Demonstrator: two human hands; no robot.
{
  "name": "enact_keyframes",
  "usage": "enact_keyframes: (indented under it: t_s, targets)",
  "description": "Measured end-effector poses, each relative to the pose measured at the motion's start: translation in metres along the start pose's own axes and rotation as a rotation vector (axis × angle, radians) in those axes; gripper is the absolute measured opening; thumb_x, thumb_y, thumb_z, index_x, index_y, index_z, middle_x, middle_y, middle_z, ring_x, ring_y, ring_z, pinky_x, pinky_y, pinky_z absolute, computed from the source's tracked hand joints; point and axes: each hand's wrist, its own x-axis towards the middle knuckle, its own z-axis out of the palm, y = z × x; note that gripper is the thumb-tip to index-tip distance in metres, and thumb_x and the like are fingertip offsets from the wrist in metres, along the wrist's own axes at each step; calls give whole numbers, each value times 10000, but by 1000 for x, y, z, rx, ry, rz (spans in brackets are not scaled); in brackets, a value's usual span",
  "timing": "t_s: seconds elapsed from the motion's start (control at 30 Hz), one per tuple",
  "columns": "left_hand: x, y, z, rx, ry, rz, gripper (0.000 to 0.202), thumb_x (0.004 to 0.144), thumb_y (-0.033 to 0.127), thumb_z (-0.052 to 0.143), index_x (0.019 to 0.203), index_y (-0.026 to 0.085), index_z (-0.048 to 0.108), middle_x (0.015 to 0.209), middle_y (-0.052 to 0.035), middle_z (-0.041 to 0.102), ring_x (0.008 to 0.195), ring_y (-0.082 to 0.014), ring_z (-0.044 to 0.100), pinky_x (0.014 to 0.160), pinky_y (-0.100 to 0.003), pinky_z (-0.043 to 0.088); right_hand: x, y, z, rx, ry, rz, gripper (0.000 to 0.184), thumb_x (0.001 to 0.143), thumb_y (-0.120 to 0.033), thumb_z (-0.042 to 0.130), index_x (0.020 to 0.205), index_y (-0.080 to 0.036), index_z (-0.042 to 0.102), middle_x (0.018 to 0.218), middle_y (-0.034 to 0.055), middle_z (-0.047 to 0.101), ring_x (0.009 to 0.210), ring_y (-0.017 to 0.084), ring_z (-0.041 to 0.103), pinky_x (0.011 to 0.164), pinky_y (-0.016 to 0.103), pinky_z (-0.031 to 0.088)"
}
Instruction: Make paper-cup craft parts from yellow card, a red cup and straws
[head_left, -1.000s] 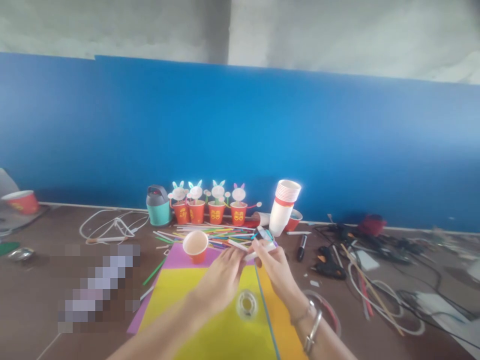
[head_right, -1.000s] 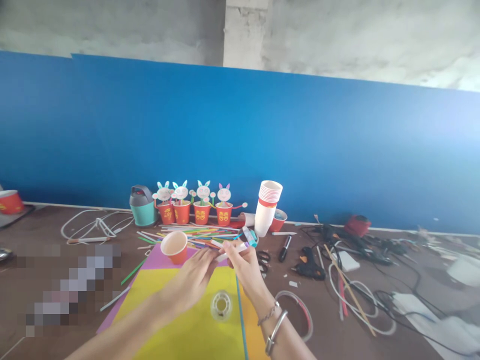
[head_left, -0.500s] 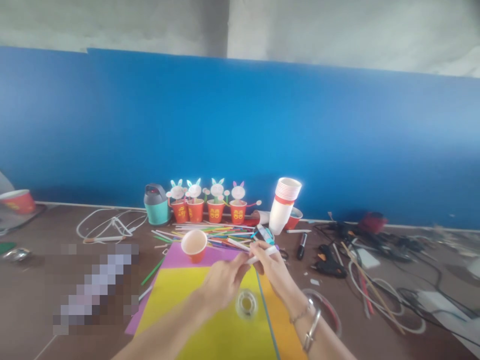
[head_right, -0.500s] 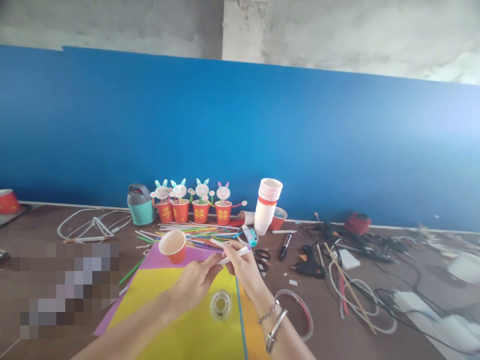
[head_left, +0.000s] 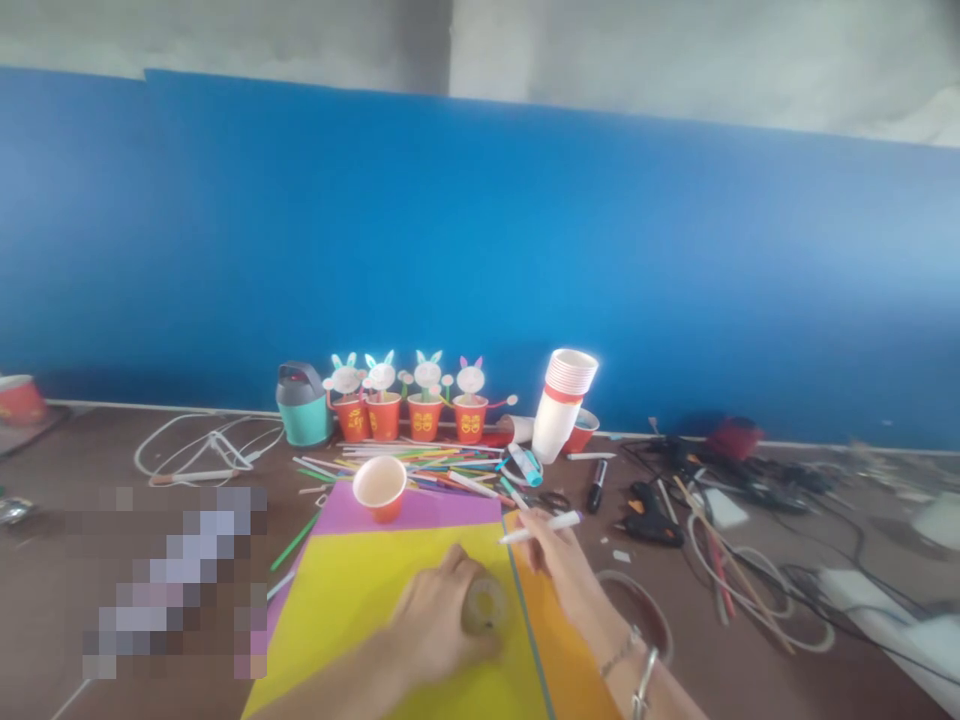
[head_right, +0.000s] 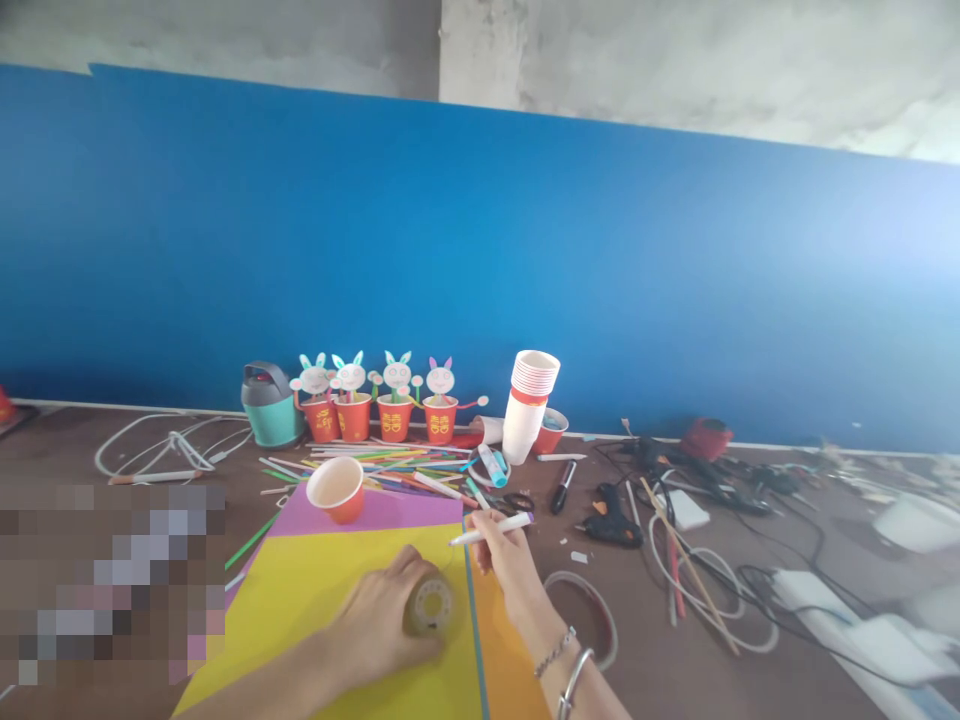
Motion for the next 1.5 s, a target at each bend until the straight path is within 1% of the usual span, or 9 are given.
enact_keyframes:
  t_s: [0.17, 0.37, 0.5, 0.63, 0.8, 0.93, 1.07, 1.3, 1.5]
  targets:
    - [-1, -4, 1, -14, 8, 29, 543, 590, 434, 741, 1097, 324, 578, 1081, 4, 559, 833, -212, 628, 732, -310, 460, 7, 20, -2, -4, -87, 129, 303, 675, -468, 680, 651, -172, 622, 545, 9, 634, 500, 127, 535, 498, 240, 380]
    - [-6, -3, -2, -25, -42, -36, 824, 569, 464, 738, 1305, 289, 410, 1278, -60, 497, 1045, -295, 571, 886, -389, 423, 9, 22, -3, -31, -94, 115, 247, 658, -382, 662, 559, -199, 528, 427, -36, 552, 399, 96, 428, 414, 222, 292]
    - [-6, -3, -3, -33, -23, 1, 534, 639, 393, 674, 1126, 257, 503, 1157, -37, 548, 959, -254, 595, 820, -357, 435, 7, 21, -3, -47, -103, 99, 221, 662, -352, 634, 556, -203, 510, 451, -35, 563, 421, 100, 444, 424, 221, 303]
    - [-5, -3, -3, -21, -3, 45, 423, 639, 365, 667, 1026, 257, 534, 1057, -14, 569, 858, -212, 607, 728, -306, 433, 7, 20, -4, -77, -120, 88, 229, 670, -354, 618, 546, -202, 500, 448, -33, 554, 416, 97, 429, 422, 217, 292]
    - [-2, -5, -1, -46, 15, 60, 411, 625, 383, 680, 998, 267, 556, 1008, -1, 582, 815, -195, 609, 678, -281, 419, -3, 7, -6, -136, -173, 38, 193, 687, -262, 611, 573, -201, 468, 435, -81, 427, 426, 73, 335, 437, 206, 240]
    - [0, -5, -2, -48, 4, 40, 370, 619, 361, 663, 961, 259, 565, 945, 4, 580, 728, -175, 609, 594, -262, 389, -17, -6, -6, -362, -379, -140, 114, 701, -163, 592, 649, -194, 495, 573, -60, 462, 531, 94, 411, 498, 213, 309]
    - [0, -4, -4, -35, 4, 30, 312, 635, 329, 628, 927, 248, 555, 910, 2, 588, 692, -167, 600, 554, -255, 359, -30, -19, -3, -569, -499, -207, 157, 810, -201, 521, 655, -195, 493, 585, -49, 453, 546, 103, 396, 504, 223, 306]
    - [1, -5, 0, -65, 20, 32, 324, 613, 326, 633, 918, 247, 560, 886, 2, 603, 686, -174, 602, 558, -264, 367, -39, -40, -10, -828, -462, -421, 109, 833, -195, 504, 734, -214, 546, 690, -11, 592, 631, 141, 519, 581, 241, 373]
    - [1, -4, -1, -111, 8, 14, 349, 611, 345, 673, 945, 280, 593, 926, 8, 625, 753, -192, 619, 635, -279, 412, -32, -54, -22, -877, -398, -302, 181, 889, -294, 489, 735, -226, 556, 564, -42, 524, 494, 114, 439, 454, 225, 308]
